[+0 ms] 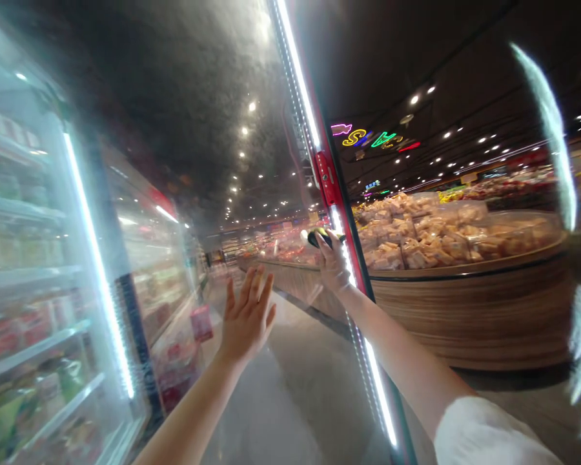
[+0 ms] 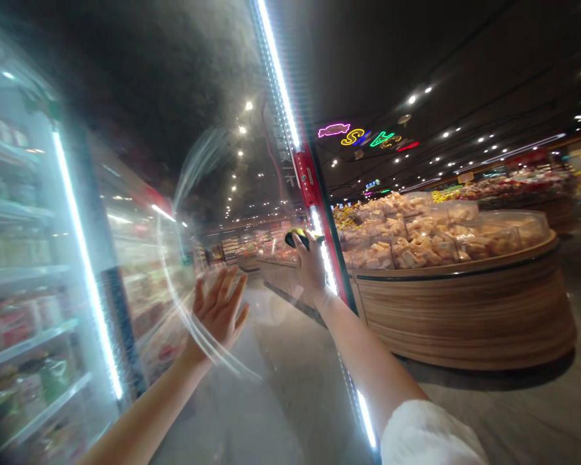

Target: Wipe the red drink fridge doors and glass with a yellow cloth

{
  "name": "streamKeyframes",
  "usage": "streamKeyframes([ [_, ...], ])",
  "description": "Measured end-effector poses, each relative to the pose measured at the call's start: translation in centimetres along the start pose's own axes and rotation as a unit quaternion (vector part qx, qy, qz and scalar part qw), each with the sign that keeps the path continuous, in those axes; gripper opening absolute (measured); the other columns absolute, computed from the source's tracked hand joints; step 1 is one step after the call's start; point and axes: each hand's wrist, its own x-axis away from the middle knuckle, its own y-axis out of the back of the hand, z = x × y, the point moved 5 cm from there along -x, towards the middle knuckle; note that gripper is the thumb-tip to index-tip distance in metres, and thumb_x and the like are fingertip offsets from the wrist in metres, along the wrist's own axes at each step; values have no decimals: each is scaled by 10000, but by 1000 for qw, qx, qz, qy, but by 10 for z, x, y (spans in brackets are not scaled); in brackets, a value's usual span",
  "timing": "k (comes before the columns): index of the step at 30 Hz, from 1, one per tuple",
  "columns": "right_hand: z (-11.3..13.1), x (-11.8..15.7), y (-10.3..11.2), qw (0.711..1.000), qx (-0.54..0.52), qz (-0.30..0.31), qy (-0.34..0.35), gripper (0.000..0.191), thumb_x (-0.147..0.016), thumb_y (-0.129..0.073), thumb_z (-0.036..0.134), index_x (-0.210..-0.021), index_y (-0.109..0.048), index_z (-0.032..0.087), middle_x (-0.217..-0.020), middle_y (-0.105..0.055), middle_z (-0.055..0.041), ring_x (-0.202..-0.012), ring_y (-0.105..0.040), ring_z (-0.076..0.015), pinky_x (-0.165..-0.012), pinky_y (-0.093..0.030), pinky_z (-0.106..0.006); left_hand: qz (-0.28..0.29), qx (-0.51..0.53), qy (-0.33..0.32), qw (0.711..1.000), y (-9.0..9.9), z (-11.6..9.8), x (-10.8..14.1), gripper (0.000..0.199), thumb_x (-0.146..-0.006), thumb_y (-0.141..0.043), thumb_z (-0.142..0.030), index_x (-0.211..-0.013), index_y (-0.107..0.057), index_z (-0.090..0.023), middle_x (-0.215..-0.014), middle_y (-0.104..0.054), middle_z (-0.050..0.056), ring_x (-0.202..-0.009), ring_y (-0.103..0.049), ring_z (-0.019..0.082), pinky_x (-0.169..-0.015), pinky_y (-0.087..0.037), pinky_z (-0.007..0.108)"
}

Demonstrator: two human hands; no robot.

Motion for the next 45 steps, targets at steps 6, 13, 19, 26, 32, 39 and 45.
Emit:
streamKeyframes([
  [6, -2, -40, -2, 999, -14, -5, 35, 568, -945, -368, 95, -1468, -517, 256, -1487, -425, -106, -1416, -415, -240, -1193, -395, -453, 11, -13, 3, 1000, -4, 2, -11, 898, -934, -625, -296, -1630, -59, -249, -1623, -343, 137, -1519, -300, 315, -1276, -87, 584],
  [13, 15, -60, -16, 995, -30, -80, -42, 544, -908, -394, 67, -1368, -623, 249, -1406, -488, -123, -1319, -508, -253, -1149, -438, -468, 44, -28, 6, 999, 19, 21, 0, 897, -949, -601, -312, -1629, -21, -242, -1639, -310, 138, -1535, -262, 309, -1276, -92, 587],
  [19, 68, -34, -24, 996, 15, 55, 73, 565, -959, -440, 155, -1504, -484, 301, -1607, -380, -78, -1375, -493, -277, -1096, -495, -448, 51, -48, 30, 997, 30, 35, 6, 896, -953, -598, -323, -1629, -15, -242, -1648, -292, 136, -1540, -251, 307, -1275, -86, 589],
  [26, 39, -27, -6, 999, 28, 34, 24, 530, -990, -413, 223, -1514, -461, 286, -1592, -412, -79, -1373, -504, -266, -1105, -491, -459, 65, -65, 29, 995, 50, 49, 18, 826, -968, -578, -367, -1630, -104, -224, -1647, -295, 135, -1543, -246, 301, -1279, -93, 564],
  [32, 129, -46, -49, 999, -4, 26, 21, 489, -992, -439, 240, -1468, -532, 298, -1572, -420, -94, -1357, -484, -304, -1099, -467, -503, 86, -86, 50, 991, 68, 66, 29, 833, -952, -600, -371, -1626, -130, -231, -1654, -277, 126, -1549, -223, 307, -1279, -88, 565],
  [39, 149, 25, -32, 966, 31, 142, 214, 484, -968, -525, 204, -1415, -578, 379, -1546, -494, -28, -1252, -579, -242, -1114, -449, -442, 93, -81, 34, 992, 87, 83, 48, 826, -953, -588, -411, -1626, -139, -238, -1653, -287, 119, -1551, -215, 306, -1284, -85, 553],
  [45, 137, -18, -43, 999, 26, 36, 17, 476, -975, -454, 187, -1430, -581, 252, -1553, -460, -116, -1332, -520, -282, -1089, -478, -451, 76, -84, 25, 993, 112, 107, 64, 856, -962, -563, -437, -1631, -57, -266, -1657, -297, 112, -1547, -234, 314, -1278, -111, 563],
])
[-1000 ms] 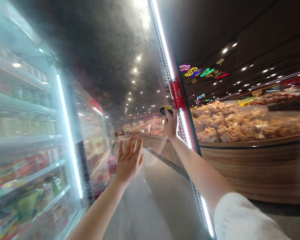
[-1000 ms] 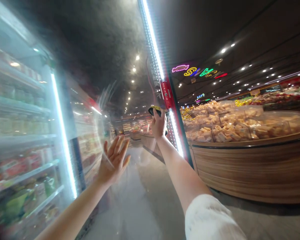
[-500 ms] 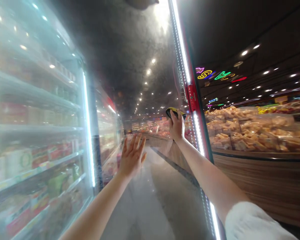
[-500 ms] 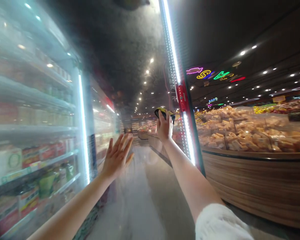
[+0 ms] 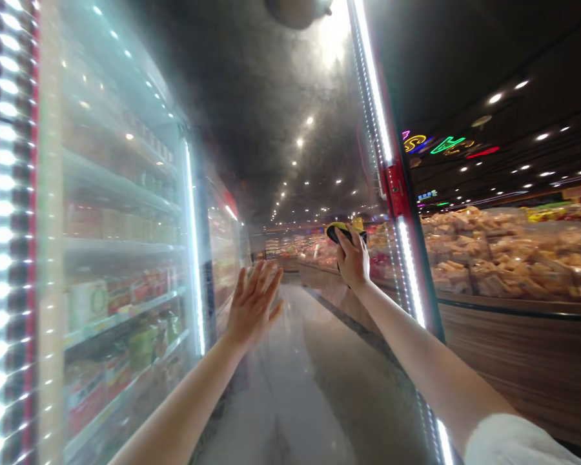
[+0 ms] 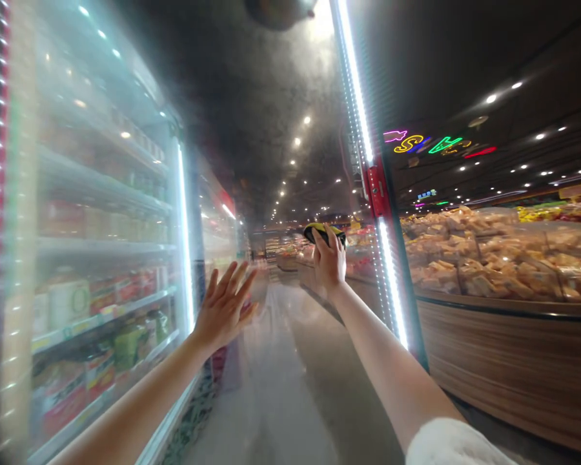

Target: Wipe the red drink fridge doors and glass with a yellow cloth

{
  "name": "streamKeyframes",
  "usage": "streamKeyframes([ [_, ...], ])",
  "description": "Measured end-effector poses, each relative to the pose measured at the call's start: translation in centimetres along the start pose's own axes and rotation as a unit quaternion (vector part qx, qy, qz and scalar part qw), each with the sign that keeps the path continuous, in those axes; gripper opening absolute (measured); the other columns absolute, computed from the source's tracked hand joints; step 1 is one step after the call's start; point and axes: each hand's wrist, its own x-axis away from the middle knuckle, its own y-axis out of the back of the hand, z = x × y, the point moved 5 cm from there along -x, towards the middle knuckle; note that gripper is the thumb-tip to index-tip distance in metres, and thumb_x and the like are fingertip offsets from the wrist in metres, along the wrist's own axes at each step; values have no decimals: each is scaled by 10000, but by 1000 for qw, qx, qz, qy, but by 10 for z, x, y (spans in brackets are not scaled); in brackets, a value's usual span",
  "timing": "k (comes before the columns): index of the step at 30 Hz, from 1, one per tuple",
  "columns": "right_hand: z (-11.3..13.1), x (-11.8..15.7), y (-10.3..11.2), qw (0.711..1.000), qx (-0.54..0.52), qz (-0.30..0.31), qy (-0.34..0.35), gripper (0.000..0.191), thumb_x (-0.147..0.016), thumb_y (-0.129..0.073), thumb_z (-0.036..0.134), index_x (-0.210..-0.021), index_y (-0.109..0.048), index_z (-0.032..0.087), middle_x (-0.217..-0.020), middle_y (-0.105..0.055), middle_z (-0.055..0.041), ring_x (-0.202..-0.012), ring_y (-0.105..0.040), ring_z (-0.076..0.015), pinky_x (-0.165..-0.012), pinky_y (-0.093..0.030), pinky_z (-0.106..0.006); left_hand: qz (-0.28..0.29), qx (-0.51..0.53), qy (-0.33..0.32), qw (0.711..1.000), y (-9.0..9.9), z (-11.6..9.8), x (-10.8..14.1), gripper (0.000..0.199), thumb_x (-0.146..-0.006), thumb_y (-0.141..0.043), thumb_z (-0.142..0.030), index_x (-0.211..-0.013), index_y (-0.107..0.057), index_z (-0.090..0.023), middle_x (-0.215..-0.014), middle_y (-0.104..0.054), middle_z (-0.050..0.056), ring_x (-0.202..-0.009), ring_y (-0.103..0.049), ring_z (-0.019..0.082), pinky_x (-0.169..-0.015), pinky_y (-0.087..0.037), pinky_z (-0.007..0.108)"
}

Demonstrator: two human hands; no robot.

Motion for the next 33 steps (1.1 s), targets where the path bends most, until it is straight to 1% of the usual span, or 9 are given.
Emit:
streamKeyframes([
  [3, 45, -14, -19, 1000, -20, -18, -16, 492, -984, -443, 208, -1451, -556, 311, -1560, -452, -85, -1318, -515, -292, -1094, -465, -489, 10, -4, 19, 1000, 7, 12, 8, 861, -962, -562, -421, -1630, -39, -278, -1668, -275, 104, -1548, -234, 315, -1276, -112, 567],
  [6, 87, 2, -27, 998, -39, 13, 57, 473, -985, -469, 229, -1428, -576, 355, -1530, -500, -46, -1291, -528, -284, -1060, -492, -463, 26, -10, 34, 999, 13, 20, 17, 850, -963, -559, -424, -1630, -53, -279, -1675, -257, 101, -1554, -216, 317, -1275, -102, 573],
  [11, 95, 53, -15, 971, -23, 115, 209, 459, -971, -519, 212, -1380, -616, 396, -1510, -536, -13, -1155, -609, -242, -1049, -494, -424, 39, -25, 44, 998, 21, 33, 37, 770, -983, -520, -427, -1629, -138, -252, -1668, -274, 118, -1559, -197, 313, -1276, -84, 571],
  [13, 87, 55, -11, 973, -29, 108, 200, 447, -974, -507, 205, -1369, -629, 376, -1495, -550, -25, -1180, -603, -248, -1046, -497, -426, 38, -25, 44, 998, 26, 40, 46, 756, -984, -518, -439, -1625, -168, -244, -1662, -290, 119, -1559, -198, 311, -1279, -77, 563],
  [16, 92, 34, -14, 992, -55, 48, 108, 439, -978, -472, 203, -1366, -637, 329, -1498, -539, -54, -1292, -539, -281, -1067, -487, -458, 40, -24, 52, 998, 34, 51, 58, 740, -983, -519, -449, -1620, -200, -249, -1661, -295, 110, -1557, -208, 306, -1282, -69, 551],
  [20, 143, 8, -38, 997, -77, 8, 23, 488, -972, -439, 180, -1413, -595, 320, -1543, -481, -62, -1354, -472, -312, -1113, -437, -526, 62, -28, 70, 995, 44, 64, 72, 747, -975, -529, -437, -1619, -205, -243, -1672, -261, 110, -1560, -196, 313, -1281, -57, 554],
  [25, 203, 43, -52, 986, -74, 89, 124, 520, -966, -471, 171, -1444, -562, 355, -1553, -477, -25, -1323, -488, -302, -1119, -436, -491, 74, -33, 93, 992, 53, 78, 91, 781, -965, -538, -405, -1628, -153, -253, -1687, -214, 96, -1561, -188, 320, -1280, -76, 540],
  [29, 193, 80, -41, 958, -54, 153, 238, 492, -950, -528, 186, -1391, -609, 389, -1519, -525, -1, -1183, -577, -265, -1081, -471, -462, 79, -40, 93, 992, 58, 89, 105, 766, -967, -539, -413, -1624, -184, -244, -1684, -229, 106, -1557, -211, 320, -1277, -101, 538],
  [33, 174, 61, -35, 982, -54, 86, 158, 449, -955, -507, 194, -1352, -650, 349, -1486, -556, -24, -1218, -566, -285, -1068, -481, -478, 92, -52, 93, 990, 64, 104, 117, 705, -976, -521, -436, -1603, -275, -231, -1678, -251, 115, -1552, -226, 328, -1273, -120, 541],
])
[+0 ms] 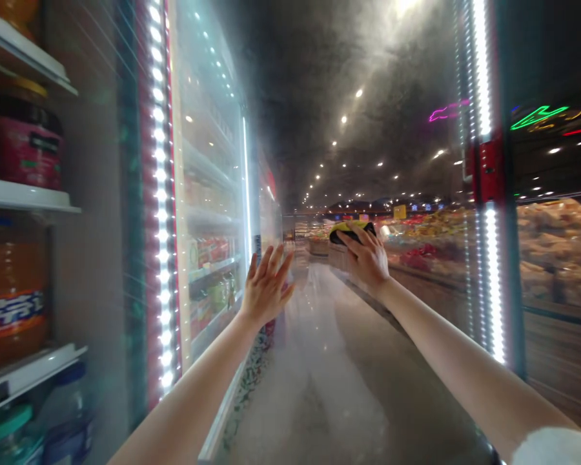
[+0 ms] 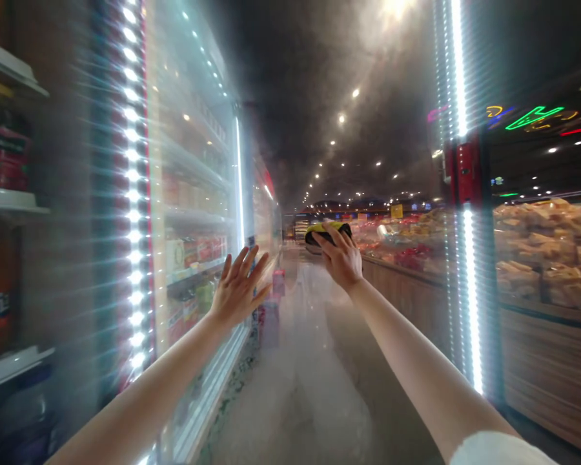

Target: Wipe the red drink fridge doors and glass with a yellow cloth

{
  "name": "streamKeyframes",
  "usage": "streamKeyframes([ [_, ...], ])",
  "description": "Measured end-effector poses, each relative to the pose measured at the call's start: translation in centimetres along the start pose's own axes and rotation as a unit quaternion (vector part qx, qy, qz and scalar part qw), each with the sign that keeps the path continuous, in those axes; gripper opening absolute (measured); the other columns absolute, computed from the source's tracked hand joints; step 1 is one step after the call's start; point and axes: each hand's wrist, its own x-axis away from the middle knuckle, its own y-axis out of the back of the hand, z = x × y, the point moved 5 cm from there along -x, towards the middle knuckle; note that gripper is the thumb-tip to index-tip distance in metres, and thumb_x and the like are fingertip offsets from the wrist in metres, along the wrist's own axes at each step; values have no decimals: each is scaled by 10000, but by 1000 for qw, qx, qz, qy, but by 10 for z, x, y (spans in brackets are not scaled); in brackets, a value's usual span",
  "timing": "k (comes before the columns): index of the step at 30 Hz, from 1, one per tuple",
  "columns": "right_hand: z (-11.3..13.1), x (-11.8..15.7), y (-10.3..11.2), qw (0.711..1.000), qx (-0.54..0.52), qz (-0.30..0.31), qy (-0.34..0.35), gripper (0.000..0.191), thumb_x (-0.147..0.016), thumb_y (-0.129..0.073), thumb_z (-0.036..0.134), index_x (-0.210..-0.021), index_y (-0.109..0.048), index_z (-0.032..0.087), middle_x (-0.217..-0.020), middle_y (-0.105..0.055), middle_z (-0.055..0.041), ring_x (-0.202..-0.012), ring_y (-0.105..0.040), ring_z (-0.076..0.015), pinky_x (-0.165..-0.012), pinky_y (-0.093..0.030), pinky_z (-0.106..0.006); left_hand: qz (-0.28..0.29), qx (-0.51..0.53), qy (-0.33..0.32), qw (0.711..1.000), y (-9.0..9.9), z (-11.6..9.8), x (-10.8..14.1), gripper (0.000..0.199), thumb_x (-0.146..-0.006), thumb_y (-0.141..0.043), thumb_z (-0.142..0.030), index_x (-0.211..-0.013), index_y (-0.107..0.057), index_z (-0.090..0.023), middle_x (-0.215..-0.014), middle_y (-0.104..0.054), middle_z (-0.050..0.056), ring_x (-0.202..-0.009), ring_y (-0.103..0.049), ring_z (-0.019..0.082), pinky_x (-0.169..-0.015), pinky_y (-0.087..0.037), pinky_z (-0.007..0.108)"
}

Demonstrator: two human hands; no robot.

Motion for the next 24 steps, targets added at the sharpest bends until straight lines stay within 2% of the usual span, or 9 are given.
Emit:
streamKeyframes([
  [2, 5, -22, -5, 998, -13, -44, -48, 469, -961, -479, 186, -1379, -629, 337, -1493, -545, -38, -1258, -538, -305, -1076, -468, -509, 4, -1, 7, 1000, 2, 9, 4, 700, -976, -517, -438, -1602, -279, -234, -1675, -259, 115, -1550, -231, 333, -1269, -132, 551],
  [4, 25, -44, -16, 994, -29, -68, -76, 497, -965, -457, 177, -1413, -597, 342, -1513, -522, -46, -1286, -511, -321, -1089, -445, -543, 3, 3, 17, 1000, 4, 17, 9, 718, -973, -519, -438, -1610, -250, -247, -1674, -266, 108, -1547, -238, 335, -1267, -137, 559],
  [7, 69, -59, -37, 995, -40, -50, -72, 520, -971, -457, 181, -1452, -554, 354, -1554, -473, -44, -1308, -485, -336, -1095, -428, -554, -6, 4, 26, 1000, 6, 25, 18, 735, -975, -509, -436, -1619, -207, -255, -1677, -258, 100, -1547, -239, 332, -1267, -136, 558],
  [11, 113, -35, -50, 997, -29, 52, 50, 512, -966, -512, 203, -1440, -561, 389, -1564, -471, -2, -1265, -520, -312, -1098, -434, -511, -7, 2, 31, 999, 7, 36, 32, 724, -987, -480, -447, -1621, -200, -237, -1682, -238, 102, -1552, -227, 326, -1266, -150, 549],
  [14, 113, -12, -43, 991, -18, 79, 108, 457, -969, -529, 229, -1385, -615, 396, -1530, -517, 13, -1208, -558, -281, -1111, -428, -496, -5, 0, 41, 999, 10, 47, 45, 700, -992, -469, -457, -1612, -244, -223, -1677, -254, 104, -1553, -225, 322, -1268, -147, 549],
  [16, 103, -11, -39, 994, -15, 59, 89, 429, -969, -524, 233, -1358, -646, 368, -1505, -543, -2, -1205, -560, -282, -1105, -435, -498, -4, -5, 45, 999, 13, 57, 54, 680, -995, -467, -458, -1602, -278, -216, -1673, -267, 105, -1552, -228, 322, -1268, -148, 556],
  [19, 104, -33, -43, 1000, -24, -1, 17, 444, -966, -489, 210, -1360, -648, 338, -1489, -554, -24, -1254, -528, -312, -1081, -454, -518, -2, -14, 51, 999, 18, 72, 64, 671, -990, -483, -448, -1591, -306, -207, -1669, -279, 112, -1547, -241, 329, -1261, -170, 572],
  [22, 136, -62, -59, 998, -39, -45, -37, 515, -946, -474, 169, -1414, -597, 344, -1501, -536, -30, -1297, -493, -338, -1097, -429, -555, 0, -22, 62, 998, 23, 86, 70, 670, -983, -499, -448, -1583, -328, -202, -1665, -287, 119, -1546, -241, 340, -1257, -179, 584],
  [24, 166, -72, -71, 997, -46, -41, -38, 552, -938, -478, 152, -1446, -563, 351, -1513, -522, -28, -1306, -486, -344, -1111, -413, -564, -1, -26, 62, 998, 26, 93, 74, 670, -982, -500, -451, -1580, -335, -198, -1665, -286, 122, -1550, -226, 345, -1260, -167, 584],
])
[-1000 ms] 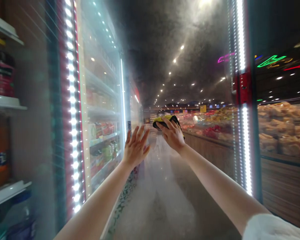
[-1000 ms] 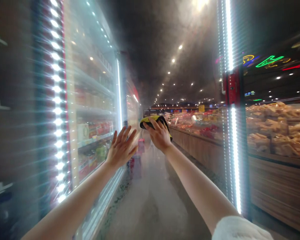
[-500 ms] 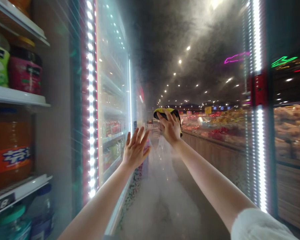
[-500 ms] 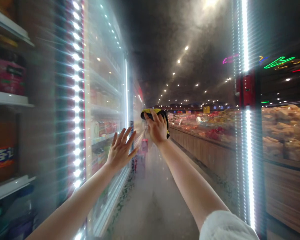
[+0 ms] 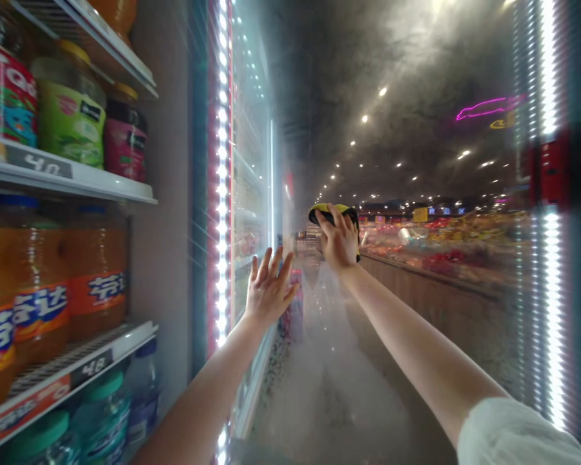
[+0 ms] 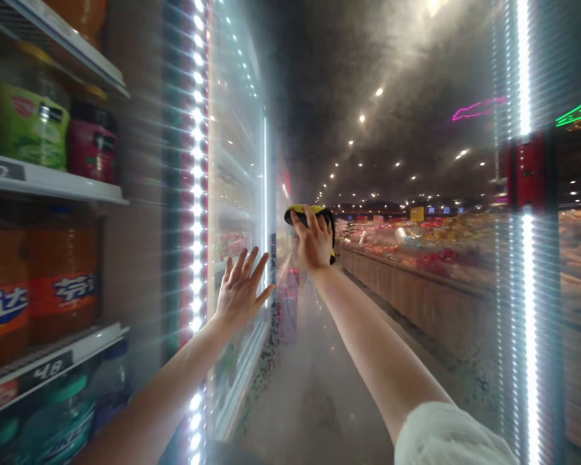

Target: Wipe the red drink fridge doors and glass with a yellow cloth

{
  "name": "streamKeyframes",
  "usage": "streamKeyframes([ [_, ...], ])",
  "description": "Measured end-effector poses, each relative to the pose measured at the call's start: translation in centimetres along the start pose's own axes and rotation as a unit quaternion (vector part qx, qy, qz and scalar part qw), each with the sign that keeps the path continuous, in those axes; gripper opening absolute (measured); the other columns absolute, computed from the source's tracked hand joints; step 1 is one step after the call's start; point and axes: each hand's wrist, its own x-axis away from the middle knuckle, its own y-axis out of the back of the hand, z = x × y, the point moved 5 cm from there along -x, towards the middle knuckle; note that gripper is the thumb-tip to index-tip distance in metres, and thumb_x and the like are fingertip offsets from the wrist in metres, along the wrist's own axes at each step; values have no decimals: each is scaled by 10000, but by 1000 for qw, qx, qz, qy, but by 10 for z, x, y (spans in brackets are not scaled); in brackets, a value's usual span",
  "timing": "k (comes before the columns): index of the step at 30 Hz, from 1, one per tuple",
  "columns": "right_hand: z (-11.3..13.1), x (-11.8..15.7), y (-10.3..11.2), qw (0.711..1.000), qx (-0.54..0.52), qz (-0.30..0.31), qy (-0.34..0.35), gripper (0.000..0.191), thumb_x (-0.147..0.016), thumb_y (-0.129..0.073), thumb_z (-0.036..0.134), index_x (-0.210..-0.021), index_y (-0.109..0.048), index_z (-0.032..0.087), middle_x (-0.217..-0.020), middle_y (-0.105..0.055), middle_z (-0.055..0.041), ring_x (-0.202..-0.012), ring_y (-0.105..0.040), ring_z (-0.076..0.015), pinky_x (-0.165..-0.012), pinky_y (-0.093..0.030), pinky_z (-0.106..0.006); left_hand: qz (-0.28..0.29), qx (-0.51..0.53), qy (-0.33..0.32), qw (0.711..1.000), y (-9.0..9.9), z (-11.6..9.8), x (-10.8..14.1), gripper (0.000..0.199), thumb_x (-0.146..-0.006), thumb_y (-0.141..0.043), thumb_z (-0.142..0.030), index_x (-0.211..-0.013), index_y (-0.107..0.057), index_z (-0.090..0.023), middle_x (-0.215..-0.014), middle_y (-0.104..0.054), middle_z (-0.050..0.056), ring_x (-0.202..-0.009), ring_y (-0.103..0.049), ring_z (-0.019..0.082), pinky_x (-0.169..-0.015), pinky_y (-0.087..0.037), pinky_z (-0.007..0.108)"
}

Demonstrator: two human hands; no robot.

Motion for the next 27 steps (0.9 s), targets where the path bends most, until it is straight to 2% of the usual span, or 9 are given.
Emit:
streamKeyframes([
  [4, 35, 20, -10, 994, 7, 75, 79, 533, -958, -478, 157, -1439, -568, 367, -1527, -510, -17, -1273, -510, -329, -1095, -431, -536, -14, 1, 7, 1000, 2, 14, 9, 702, -974, -514, -456, -1598, -289, -225, -1670, -278, 110, -1558, -203, 333, -1269, -141, 574],
  [8, 15, 43, 7, 979, 22, 123, 159, 460, -962, -528, 195, -1381, -628, 356, -1520, -522, -24, -1230, -541, -294, -1111, -423, -501, -15, 2, 18, 1000, 3, 29, 20, 731, -957, -542, -456, -1602, -275, -238, -1661, -301, 115, -1555, -205, 344, -1266, -119, 597],
  [12, -2, 17, 13, 992, 50, 79, 82, 496, -955, -501, 156, -1408, -605, 331, -1532, -504, -39, -1259, -522, -303, -1074, -454, -484, 3, -18, 24, 1000, 5, 40, 26, 710, -957, -539, -459, -1589, -310, -231, -1654, -314, 119, -1552, -211, 352, -1259, -106, 619],
  [15, 25, -10, -4, 997, 62, 47, 8, 511, -967, -464, 156, -1450, -567, 289, -1558, -471, -67, -1285, -501, -331, -1067, -446, -493, 5, -33, 35, 999, 9, 46, 30, 726, -960, -533, -487, -1592, -298, -219, -1660, -295, 126, -1557, -196, 343, -1264, -103, 611],
  [17, 54, -15, -19, 997, 62, 48, -1, 517, -979, -449, 167, -1475, -539, 282, -1570, -457, -77, -1285, -499, -342, -1069, -435, -503, 3, -43, 48, 998, 10, 50, 34, 733, -964, -529, -485, -1599, -275, -221, -1662, -290, 122, -1559, -194, 337, -1264, -90, 618],
  [20, 88, 2, -34, 991, 48, 91, 91, 543, -988, -451, 171, -1502, -492, 340, -1560, -481, -40, -1280, -509, -318, -1109, -397, -499, 11, -47, 58, 997, 10, 54, 43, 714, -979, -510, -454, -1605, -252, -226, -1668, -274, 113, -1562, -179, 333, -1260, -121, 626],
  [23, 90, 31, -32, 969, 29, 140, 200, 516, -994, -480, 195, -1475, -518, 378, -1540, -510, -9, -1258, -532, -277, -1143, -369, -473, 24, -39, 55, 997, 8, 58, 54, 713, -981, -513, -426, -1605, -251, -200, -1674, -256, 122, -1568, -151, 322, -1261, -202, 572],
  [25, 80, 39, -28, 966, 23, 147, 213, 473, -990, -513, 226, -1441, -564, 358, -1535, -514, -19, -1254, -533, -273, -1143, -371, -469, 31, -37, 48, 998, 8, 60, 60, 716, -976, -529, -415, -1599, -264, -183, -1670, -267, 130, -1569, -144, 320, -1259, -230, 547],
  [27, 74, 31, -27, 976, 26, 129, 176, 455, -987, -516, 233, -1426, -587, 327, -1535, -510, -36, -1264, -521, -288, -1136, -377, -481, 35, -42, 45, 997, 10, 64, 65, 713, -974, -534, -417, -1596, -271, -187, -1665, -279, 131, -1568, -149, 328, -1262, -194, 581],
])
